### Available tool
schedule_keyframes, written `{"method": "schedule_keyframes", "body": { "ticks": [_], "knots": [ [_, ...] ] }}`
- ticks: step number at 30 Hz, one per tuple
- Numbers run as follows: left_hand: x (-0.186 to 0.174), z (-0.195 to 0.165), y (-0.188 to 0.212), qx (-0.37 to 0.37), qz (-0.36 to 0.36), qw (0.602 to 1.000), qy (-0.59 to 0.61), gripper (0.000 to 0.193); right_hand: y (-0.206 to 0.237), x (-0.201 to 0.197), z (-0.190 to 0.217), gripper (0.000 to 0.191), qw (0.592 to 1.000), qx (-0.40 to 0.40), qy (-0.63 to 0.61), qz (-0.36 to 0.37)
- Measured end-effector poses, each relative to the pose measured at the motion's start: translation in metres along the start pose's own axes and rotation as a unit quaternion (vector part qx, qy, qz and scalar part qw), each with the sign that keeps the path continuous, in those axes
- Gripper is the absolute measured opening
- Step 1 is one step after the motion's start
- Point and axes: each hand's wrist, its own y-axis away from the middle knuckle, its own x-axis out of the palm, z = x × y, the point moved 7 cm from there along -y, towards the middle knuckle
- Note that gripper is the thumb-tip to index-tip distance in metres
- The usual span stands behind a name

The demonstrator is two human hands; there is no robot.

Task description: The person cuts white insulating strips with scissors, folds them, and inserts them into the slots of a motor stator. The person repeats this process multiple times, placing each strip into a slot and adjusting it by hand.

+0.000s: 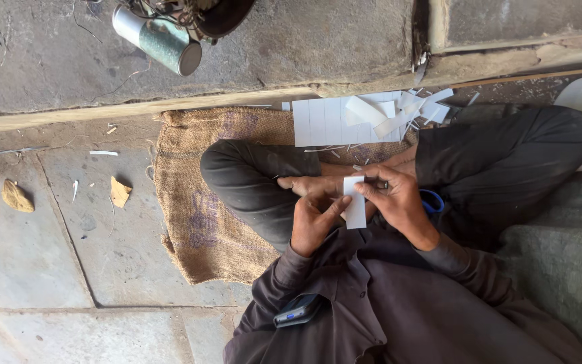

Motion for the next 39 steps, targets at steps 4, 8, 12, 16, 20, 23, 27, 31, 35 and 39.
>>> {"method": "schedule_keyframes", "body": {
  "ticks": [4, 8, 12, 16, 20, 23, 27, 31, 35, 39],
  "knots": [
    [0.003, -0.020, -0.025, 0.086, -0.015, 0.996, -0.014, 0.023, -0.013, -0.007, 0.022, 0.030, 0.999, 0.011, 0.030, 0.008],
    [0.010, -0.021, -0.041, 0.038, -0.024, 0.998, 0.046, 0.024, -0.020, -0.011, 0.035, 0.028, 0.995, 0.082, -0.064, -0.011],
    [0.013, -0.036, -0.048, 0.060, -0.019, 0.998, 0.026, 0.027, -0.025, -0.019, 0.056, 0.017, 0.999, 0.029, -0.028, -0.009],
    [0.016, -0.058, -0.049, 0.088, -0.002, 0.996, 0.026, 0.030, -0.031, -0.022, 0.074, 0.011, 1.000, -0.028, -0.011, -0.006],
    [0.020, -0.087, -0.040, 0.135, 0.013, 0.990, 0.035, 0.032, -0.030, -0.020, 0.100, 0.012, 0.991, -0.120, 0.060, -0.013],
    [0.020, -0.102, -0.032, 0.147, 0.021, 0.988, 0.034, 0.033, -0.023, -0.018, 0.115, 0.011, 0.984, -0.156, 0.078, -0.020],
    [0.018, -0.109, -0.023, 0.155, 0.006, 0.988, -0.003, 0.030, -0.011, -0.013, 0.126, 0.010, 0.978, -0.182, 0.093, -0.033],
    [0.017, -0.113, -0.012, 0.195, 0.001, 0.980, 0.050, 0.029, -0.003, -0.008, 0.130, 0.009, 0.974, -0.202, 0.094, -0.048],
    [0.016, -0.119, -0.004, 0.230, -0.017, 0.973, 0.010, 0.026, 0.001, -0.004, 0.133, 0.011, 0.979, -0.191, 0.054, -0.049],
    [0.012, -0.130, 0.000, 0.256, -0.042, 0.965, -0.034, 0.025, 0.001, 0.000, 0.138, 0.016, 0.986, -0.161, 0.036, -0.034]
  ]
}}
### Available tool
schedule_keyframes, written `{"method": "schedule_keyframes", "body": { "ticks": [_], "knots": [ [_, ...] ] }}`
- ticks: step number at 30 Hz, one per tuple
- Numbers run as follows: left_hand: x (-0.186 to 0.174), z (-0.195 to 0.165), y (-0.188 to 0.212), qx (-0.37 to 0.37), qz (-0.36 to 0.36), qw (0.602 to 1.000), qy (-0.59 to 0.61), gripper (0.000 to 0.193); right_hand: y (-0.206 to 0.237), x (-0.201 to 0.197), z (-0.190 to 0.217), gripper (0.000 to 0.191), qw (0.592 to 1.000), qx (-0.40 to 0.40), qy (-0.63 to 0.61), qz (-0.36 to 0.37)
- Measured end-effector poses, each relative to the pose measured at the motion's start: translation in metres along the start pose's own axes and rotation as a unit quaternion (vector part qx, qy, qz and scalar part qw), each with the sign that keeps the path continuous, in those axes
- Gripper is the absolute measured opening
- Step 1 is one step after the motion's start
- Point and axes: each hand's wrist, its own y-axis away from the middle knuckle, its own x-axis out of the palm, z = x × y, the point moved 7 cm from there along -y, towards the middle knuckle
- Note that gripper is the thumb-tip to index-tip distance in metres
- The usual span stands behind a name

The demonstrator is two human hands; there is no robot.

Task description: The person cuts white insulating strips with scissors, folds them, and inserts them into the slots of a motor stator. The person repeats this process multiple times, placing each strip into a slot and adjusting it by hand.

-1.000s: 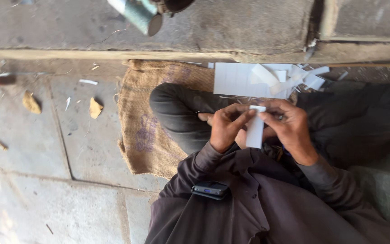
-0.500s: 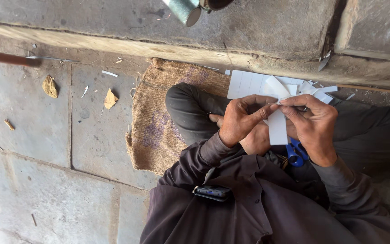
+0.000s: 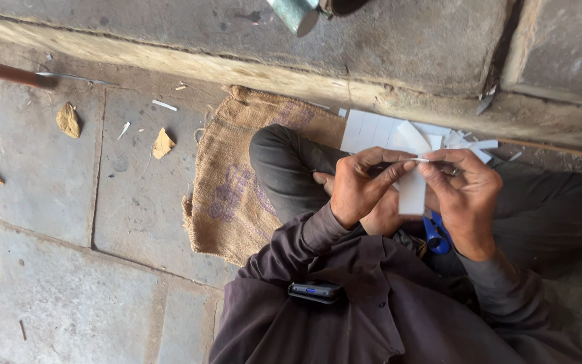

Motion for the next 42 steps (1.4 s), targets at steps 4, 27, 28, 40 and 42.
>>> {"method": "schedule_keyframes", "body": {
  "ticks": [4, 27, 28, 40, 42],
  "knots": [
    [-0.005, -0.002, -0.003, -0.008, 0.005, 1.000, -0.028, 0.028, -0.006, 0.003, 0.007, 0.012, 0.997, -0.037, 0.055, 0.039],
    [0.008, -0.034, 0.002, 0.053, -0.045, 0.996, -0.051, 0.019, -0.004, -0.002, 0.016, 0.017, 0.999, -0.030, 0.033, 0.002],
    [0.008, -0.035, 0.002, 0.055, -0.049, 0.995, -0.063, 0.018, -0.004, -0.002, 0.015, 0.017, 0.999, -0.035, 0.037, 0.000],
    [0.014, -0.029, 0.004, 0.035, -0.046, 0.998, 0.013, 0.018, -0.002, -0.005, 0.014, 0.019, 0.999, 0.020, 0.036, 0.003],
    [0.013, -0.027, 0.003, 0.030, -0.037, 0.999, 0.015, 0.019, -0.002, -0.006, 0.018, 0.014, 0.999, -0.023, 0.045, -0.002]
  ]
}}
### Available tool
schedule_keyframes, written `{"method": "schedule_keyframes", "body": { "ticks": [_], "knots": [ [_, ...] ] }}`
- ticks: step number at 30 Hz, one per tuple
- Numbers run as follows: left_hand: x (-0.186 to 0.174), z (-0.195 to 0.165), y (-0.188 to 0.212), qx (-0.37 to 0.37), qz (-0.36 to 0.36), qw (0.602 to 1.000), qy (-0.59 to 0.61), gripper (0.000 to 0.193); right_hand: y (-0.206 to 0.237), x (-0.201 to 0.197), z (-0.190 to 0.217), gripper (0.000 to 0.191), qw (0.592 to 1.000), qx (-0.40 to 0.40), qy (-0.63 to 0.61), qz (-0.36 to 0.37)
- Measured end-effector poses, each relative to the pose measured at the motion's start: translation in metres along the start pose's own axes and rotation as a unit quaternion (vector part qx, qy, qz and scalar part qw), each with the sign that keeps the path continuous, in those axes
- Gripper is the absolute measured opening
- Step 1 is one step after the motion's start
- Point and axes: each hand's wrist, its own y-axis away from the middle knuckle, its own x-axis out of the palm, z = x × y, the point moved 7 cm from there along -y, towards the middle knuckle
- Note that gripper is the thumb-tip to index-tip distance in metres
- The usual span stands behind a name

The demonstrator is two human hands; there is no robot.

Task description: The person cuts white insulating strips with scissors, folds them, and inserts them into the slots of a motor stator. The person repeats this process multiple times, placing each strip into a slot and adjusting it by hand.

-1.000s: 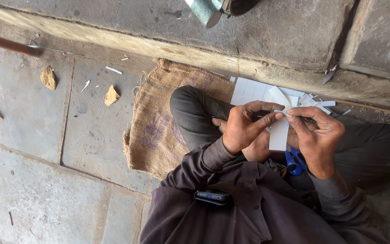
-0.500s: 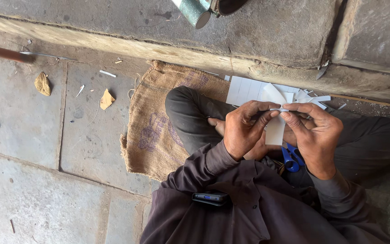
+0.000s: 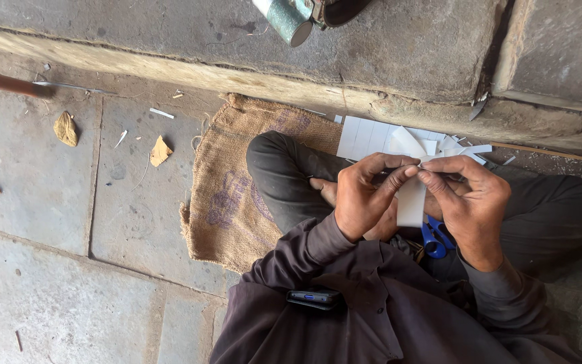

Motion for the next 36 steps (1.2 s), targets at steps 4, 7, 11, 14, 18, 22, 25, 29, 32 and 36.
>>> {"method": "schedule_keyframes", "body": {
  "ticks": [4, 7, 11, 14, 18, 22, 25, 29, 32, 36],
  "knots": [
    [0.000, 0.007, 0.000, -0.025, 0.034, 0.998, 0.048, 0.022, 0.001, -0.001, 0.000, 0.010, 0.997, -0.065, 0.042, -0.011],
    [-0.001, 0.008, 0.002, -0.029, 0.040, 0.998, 0.043, 0.022, 0.003, -0.001, -0.005, 0.010, 0.997, -0.067, 0.035, -0.014],
    [-0.001, 0.006, 0.003, -0.030, 0.030, 0.999, 0.030, 0.023, 0.005, -0.001, -0.005, 0.011, 0.997, -0.064, 0.034, -0.023],
    [-0.001, 0.002, 0.003, -0.031, 0.023, 0.999, 0.003, 0.021, 0.004, 0.000, -0.002, 0.011, 0.998, -0.048, 0.027, -0.027],
    [-0.003, -0.005, 0.001, -0.019, 0.006, 1.000, -0.013, 0.019, 0.004, 0.002, 0.004, 0.015, 1.000, -0.013, 0.015, -0.011],
    [-0.003, -0.012, 0.001, 0.000, -0.008, 0.999, -0.041, 0.017, 0.002, 0.005, 0.006, 0.020, 0.999, 0.021, -0.040, 0.008],
    [-0.002, -0.016, 0.003, 0.008, -0.011, 0.999, -0.052, 0.017, 0.002, 0.003, 0.008, 0.016, 1.000, 0.008, -0.020, -0.007],
    [-0.002, -0.021, 0.003, 0.030, -0.010, 0.996, -0.079, 0.016, 0.003, 0.003, 0.003, 0.020, 0.999, 0.036, -0.031, 0.006],
    [-0.001, -0.020, 0.002, 0.029, -0.009, 0.996, -0.079, 0.016, 0.003, 0.000, 0.001, 0.017, 0.999, 0.047, -0.008, -0.002],
    [0.000, -0.018, 0.003, 0.029, -0.006, 0.995, -0.090, 0.016, 0.003, 0.001, 0.001, 0.017, 0.998, 0.060, -0.013, 0.002]
  ]
}}
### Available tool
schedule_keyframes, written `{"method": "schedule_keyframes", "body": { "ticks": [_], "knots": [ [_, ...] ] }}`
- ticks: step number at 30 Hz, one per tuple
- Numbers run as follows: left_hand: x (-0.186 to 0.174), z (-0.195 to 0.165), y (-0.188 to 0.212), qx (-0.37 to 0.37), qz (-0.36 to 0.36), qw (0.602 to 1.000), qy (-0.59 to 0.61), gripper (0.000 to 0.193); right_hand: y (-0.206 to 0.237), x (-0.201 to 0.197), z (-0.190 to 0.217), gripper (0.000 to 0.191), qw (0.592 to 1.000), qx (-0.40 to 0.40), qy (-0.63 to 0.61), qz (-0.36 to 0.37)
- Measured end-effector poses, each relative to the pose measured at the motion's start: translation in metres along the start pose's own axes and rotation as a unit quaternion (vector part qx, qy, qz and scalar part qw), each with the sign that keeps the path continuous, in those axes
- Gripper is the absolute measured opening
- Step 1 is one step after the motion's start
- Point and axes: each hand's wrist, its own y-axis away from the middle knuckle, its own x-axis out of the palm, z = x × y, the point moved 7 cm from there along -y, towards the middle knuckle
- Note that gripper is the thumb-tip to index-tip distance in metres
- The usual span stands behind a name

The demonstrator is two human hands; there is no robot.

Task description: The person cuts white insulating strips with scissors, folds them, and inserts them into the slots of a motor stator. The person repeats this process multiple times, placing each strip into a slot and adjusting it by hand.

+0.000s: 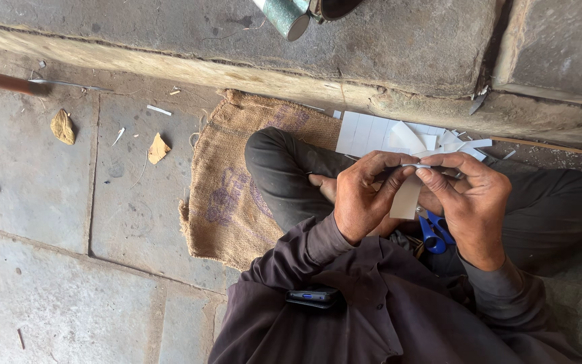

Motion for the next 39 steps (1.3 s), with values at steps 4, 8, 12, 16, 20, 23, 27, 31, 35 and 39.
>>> {"method": "schedule_keyframes", "body": {
  "ticks": [4, 8, 12, 16, 20, 23, 27, 31, 35, 39],
  "knots": [
    [0.001, 0.002, 0.002, -0.007, 0.002, 1.000, 0.015, 0.016, 0.000, 0.002, 0.004, 0.016, 1.000, -0.030, -0.002, -0.002],
    [0.003, 0.006, 0.003, -0.020, 0.003, 0.999, 0.037, 0.016, 0.002, 0.002, 0.004, 0.015, 0.998, -0.055, -0.013, -0.006],
    [0.005, 0.009, 0.003, -0.025, 0.003, 0.999, 0.044, 0.016, 0.005, 0.001, -0.003, 0.015, 0.998, -0.057, 0.015, -0.024],
    [0.005, 0.011, 0.005, -0.021, 0.000, 0.999, 0.036, 0.018, 0.006, -0.001, -0.012, 0.014, 0.998, -0.056, 0.011, -0.035],
    [0.006, 0.020, 0.006, -0.067, 0.003, 0.994, 0.092, 0.024, 0.007, -0.002, -0.015, 0.015, 0.996, -0.078, 0.005, -0.034],
    [0.006, 0.020, 0.007, -0.064, 0.016, 0.990, 0.124, 0.028, 0.008, -0.003, -0.017, 0.016, 0.996, -0.083, 0.015, -0.036],
    [0.005, 0.019, 0.007, -0.041, -0.001, 0.994, 0.105, 0.021, 0.010, -0.003, -0.019, 0.015, 0.996, -0.081, 0.008, -0.034],
    [0.006, 0.019, 0.008, -0.044, 0.007, 0.993, 0.106, 0.020, 0.010, -0.002, -0.015, 0.015, 0.996, -0.084, 0.002, -0.033],
    [0.006, 0.018, 0.007, -0.042, 0.006, 0.994, 0.105, 0.019, 0.009, 0.001, -0.004, 0.014, 0.996, -0.078, 0.007, -0.032],
    [0.004, 0.017, 0.007, -0.021, 0.001, 0.996, 0.084, 0.017, 0.004, 0.001, -0.001, 0.023, 0.999, -0.017, -0.037, -0.003]
  ]
}}
